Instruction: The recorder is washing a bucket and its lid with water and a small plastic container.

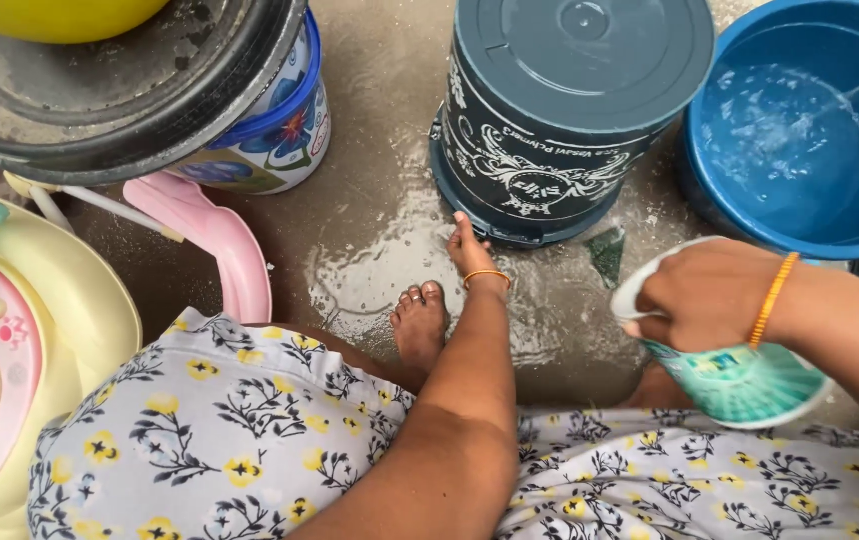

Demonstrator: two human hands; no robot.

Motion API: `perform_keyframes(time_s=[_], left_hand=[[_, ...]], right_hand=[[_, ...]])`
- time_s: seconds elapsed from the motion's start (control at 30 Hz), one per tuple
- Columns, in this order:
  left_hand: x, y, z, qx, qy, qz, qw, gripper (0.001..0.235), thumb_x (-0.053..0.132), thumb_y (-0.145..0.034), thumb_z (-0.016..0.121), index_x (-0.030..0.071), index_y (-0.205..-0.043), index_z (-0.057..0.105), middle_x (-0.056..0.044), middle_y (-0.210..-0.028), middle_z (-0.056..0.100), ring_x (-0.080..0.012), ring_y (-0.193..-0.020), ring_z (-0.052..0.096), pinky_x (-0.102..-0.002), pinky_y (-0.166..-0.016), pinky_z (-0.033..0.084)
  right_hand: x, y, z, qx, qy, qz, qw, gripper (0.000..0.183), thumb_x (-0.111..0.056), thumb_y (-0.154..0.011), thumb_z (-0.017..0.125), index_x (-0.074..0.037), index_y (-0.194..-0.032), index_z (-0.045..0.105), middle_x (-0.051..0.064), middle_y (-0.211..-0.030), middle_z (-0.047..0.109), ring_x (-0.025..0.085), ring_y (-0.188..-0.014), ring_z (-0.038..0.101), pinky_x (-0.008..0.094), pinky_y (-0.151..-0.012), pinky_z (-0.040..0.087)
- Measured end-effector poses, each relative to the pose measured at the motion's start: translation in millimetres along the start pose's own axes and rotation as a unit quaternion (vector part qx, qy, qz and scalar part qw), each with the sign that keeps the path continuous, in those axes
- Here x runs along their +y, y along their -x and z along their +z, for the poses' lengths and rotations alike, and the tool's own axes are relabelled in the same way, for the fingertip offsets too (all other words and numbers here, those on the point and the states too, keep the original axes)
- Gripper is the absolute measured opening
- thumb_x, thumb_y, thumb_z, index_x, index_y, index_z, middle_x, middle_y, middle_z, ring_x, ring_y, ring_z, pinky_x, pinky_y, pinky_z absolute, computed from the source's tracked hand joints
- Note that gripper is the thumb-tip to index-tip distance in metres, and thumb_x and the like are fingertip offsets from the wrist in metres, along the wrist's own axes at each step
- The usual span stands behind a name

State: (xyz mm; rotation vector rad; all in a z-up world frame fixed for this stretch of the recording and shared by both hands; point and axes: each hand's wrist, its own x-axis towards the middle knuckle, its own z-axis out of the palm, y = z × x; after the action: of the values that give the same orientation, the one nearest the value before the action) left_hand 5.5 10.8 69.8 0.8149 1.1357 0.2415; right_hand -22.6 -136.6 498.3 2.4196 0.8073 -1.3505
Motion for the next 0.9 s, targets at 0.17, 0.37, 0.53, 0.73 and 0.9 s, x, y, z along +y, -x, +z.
perform_keyframes(time_s=[0.17,0.37,0.53,0.73,0.9], left_hand=[[14.9,-1.6,-0.5,-0.086,0.009,-0.02,0.996,0.073,0.068,-0.09,0.067,0.005,-0.127,0.066,-0.004,-0.1,0.058,-0.014,-0.081,0.05,-0.032,-0.067,0.038],[62.6,31.4,19.7,-0.119,0.153,-0.113,0.974,0.079,0.062,-0.081,0.065,0.014,-0.141,0.044,-0.008,-0.141,0.053,-0.0263,-0.121,0.057,-0.046,-0.093,0.051],[96.9,51.7,50.6,-0.075,0.17,-0.025,0.982,0.078,0.062,-0.089,0.063,0.006,-0.141,0.05,-0.014,-0.142,0.056,-0.0284,-0.124,0.058,-0.043,-0.102,0.05],[142.9,53.8,62.8,-0.075,0.119,0.085,0.987,0.053,0.051,-0.097,0.067,0.0,-0.115,0.065,-0.014,-0.114,0.068,-0.0238,-0.1,0.065,-0.036,-0.086,0.054],[165.6,30.1,68.3,-0.102,0.16,0.21,0.959,0.044,0.037,-0.104,0.078,0.001,-0.086,0.061,-0.01,-0.088,0.063,-0.0188,-0.075,0.059,-0.032,-0.067,0.054]], right_hand=[[-17.9,-2.1,-15.4,0.092,0.032,-0.051,0.994,0.044,-0.048,-0.092,0.051,-0.011,-0.084,0.075,0.016,-0.082,0.071,0.038,-0.087,0.069,0.049,-0.084,0.054],[4.8,-4.6,-6.3,0.101,-0.009,-0.056,0.993,0.049,-0.056,-0.09,0.05,-0.014,-0.096,0.074,0.014,-0.083,0.073,0.037,-0.088,0.069,0.048,-0.085,0.055],[121.9,-18.1,14.3,0.03,-0.04,0.161,0.986,0.06,-0.064,-0.09,0.053,-0.017,-0.118,0.076,0.011,-0.101,0.08,0.029,-0.101,0.076,0.043,-0.097,0.058],[398.6,-116.9,197.1,0.301,-0.058,0.209,0.929,0.055,-0.054,-0.089,0.072,-0.001,-0.099,0.084,0.021,-0.09,0.081,0.029,-0.082,0.082,0.04,-0.091,0.062],[404.1,-138.7,226.8,0.316,0.062,0.293,0.9,0.052,-0.054,-0.103,0.069,-0.007,-0.092,0.086,0.016,-0.083,0.081,0.026,-0.082,0.08,0.036,-0.084,0.059]])
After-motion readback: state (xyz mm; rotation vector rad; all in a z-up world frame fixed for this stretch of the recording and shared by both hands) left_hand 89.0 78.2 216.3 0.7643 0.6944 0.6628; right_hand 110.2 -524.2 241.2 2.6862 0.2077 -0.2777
